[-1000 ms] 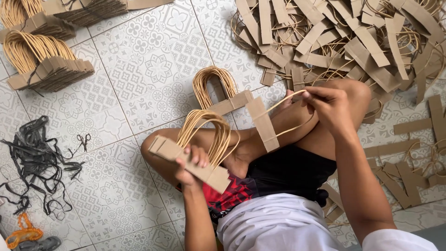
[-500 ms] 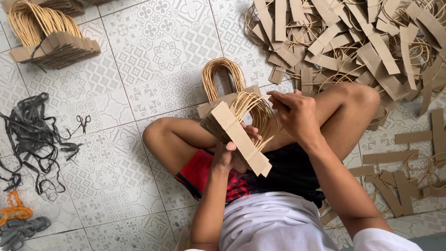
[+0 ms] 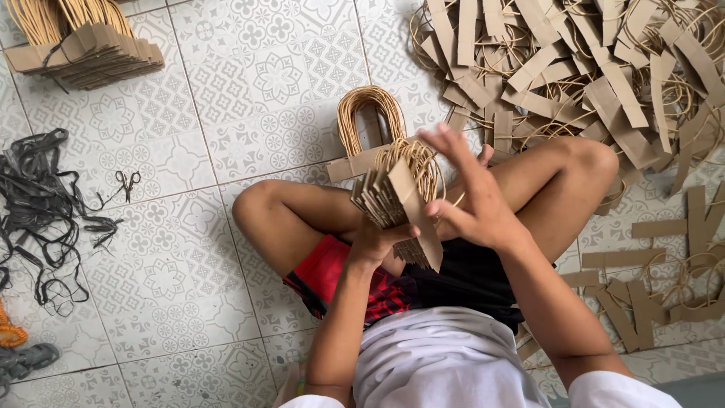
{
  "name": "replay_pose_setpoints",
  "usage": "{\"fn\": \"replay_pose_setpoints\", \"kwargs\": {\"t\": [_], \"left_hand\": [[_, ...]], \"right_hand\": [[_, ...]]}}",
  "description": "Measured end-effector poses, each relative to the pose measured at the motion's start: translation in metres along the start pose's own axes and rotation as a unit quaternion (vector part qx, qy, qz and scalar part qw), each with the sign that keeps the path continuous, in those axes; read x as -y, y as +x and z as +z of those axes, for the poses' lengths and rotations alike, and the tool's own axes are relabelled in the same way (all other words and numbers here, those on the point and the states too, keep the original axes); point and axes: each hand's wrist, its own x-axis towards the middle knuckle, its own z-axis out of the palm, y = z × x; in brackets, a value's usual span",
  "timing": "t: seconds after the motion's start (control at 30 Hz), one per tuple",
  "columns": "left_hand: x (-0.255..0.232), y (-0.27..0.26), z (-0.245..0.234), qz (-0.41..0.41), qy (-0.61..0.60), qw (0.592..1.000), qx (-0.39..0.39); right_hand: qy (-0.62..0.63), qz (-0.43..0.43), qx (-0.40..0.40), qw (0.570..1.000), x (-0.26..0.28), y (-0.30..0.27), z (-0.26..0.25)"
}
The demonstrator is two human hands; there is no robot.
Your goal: The person is sitting on the floor, picking up paper bag handles from a large pile and stacking them neatly together. Later, they sort through some black plastic strips.
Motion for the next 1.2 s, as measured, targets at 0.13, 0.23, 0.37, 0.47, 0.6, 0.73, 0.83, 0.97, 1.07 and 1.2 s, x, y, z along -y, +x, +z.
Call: {"fn": "replay_pose_setpoints", "kwargs": {"t": [0.13, 0.23, 0.37, 0.47, 0.6, 0.73, 0.83, 0.97, 1.07, 1.2], "left_hand": [[-0.045, 0.005, 0.019, -0.022, 0.009, 0.999, 0.029], [-0.052, 0.000, 0.019, -0.036, -0.022, 0.998, 0.046], [-0.050, -0.005, 0.015, -0.066, -0.047, 0.988, 0.131], [-0.063, 0.000, 0.016, -0.073, -0.043, 0.988, 0.130], [-0.012, -0.021, -0.001, -0.144, -0.076, 0.978, 0.132], [-0.038, -0.021, 0.012, -0.095, -0.090, 0.987, 0.093], [-0.013, -0.020, 0.003, -0.041, -0.199, 0.974, 0.100], [0.006, -0.020, 0.000, 0.013, -0.259, 0.960, 0.106], [-0.003, -0.014, -0.004, 0.056, -0.228, 0.968, 0.095], [-0.010, -0.010, -0.001, 0.094, -0.149, 0.979, 0.106]], "right_hand": [[-0.044, -0.023, 0.057, 0.997, 0.013, 0.008, 0.016], [-0.074, -0.070, 0.018, 0.995, -0.004, 0.005, 0.034], [-0.098, -0.123, -0.024, 0.987, -0.009, -0.001, 0.050], [-0.107, -0.113, -0.001, 0.988, -0.007, -0.003, 0.054], [-0.083, -0.114, 0.066, 0.988, -0.006, 0.000, 0.055], [-0.063, -0.087, 0.058, 0.993, -0.016, -0.004, 0.040], [-0.077, 0.022, 0.009, 0.997, -0.032, -0.011, 0.028], [0.067, 0.292, -0.042, 0.953, -0.038, -0.027, 0.032], [0.299, 0.404, -0.046, 0.863, -0.048, -0.057, 0.050], [0.531, 0.414, -0.021, 0.739, -0.044, -0.087, 0.066]]}}
